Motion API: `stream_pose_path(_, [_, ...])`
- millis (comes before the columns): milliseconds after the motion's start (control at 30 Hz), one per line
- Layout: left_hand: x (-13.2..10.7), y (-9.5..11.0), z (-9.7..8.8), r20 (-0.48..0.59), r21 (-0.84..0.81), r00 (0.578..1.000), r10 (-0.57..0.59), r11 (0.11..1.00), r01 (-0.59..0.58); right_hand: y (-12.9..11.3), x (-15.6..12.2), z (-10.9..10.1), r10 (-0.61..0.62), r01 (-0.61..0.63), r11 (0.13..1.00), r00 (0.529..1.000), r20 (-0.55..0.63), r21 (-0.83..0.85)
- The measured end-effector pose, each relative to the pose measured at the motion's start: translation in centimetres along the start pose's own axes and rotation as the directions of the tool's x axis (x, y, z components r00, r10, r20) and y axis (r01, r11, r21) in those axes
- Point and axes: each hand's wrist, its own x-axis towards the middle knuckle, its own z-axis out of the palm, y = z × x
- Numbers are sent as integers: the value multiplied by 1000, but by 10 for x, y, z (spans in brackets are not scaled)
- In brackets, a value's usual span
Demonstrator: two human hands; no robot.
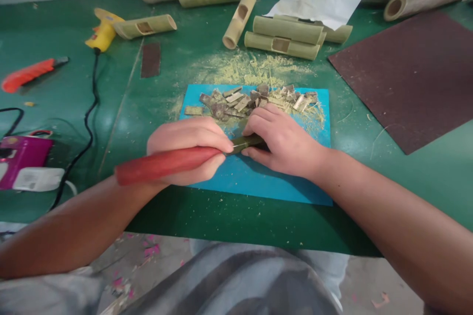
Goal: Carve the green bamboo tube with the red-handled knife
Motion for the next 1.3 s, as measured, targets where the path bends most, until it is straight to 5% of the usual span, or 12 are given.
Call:
stream_pose_path(300, [-7, -7, -4, -99, -65, 995, -26, 998, 19, 0, 0, 2, 37, -36, 999, 999, -16, 17])
stream_pose_path(633, [-2, -11, -6, 48, -79, 998, -43, 996, 47, 0, 2, 0, 27, -27, 999, 1000, 10, 24])
stream_pose_path(1300, [1, -14, -9, 88, -111, 996, 34, 993, -24, 0, 3, 0, 41, -41, 999, 999, 6, 35])
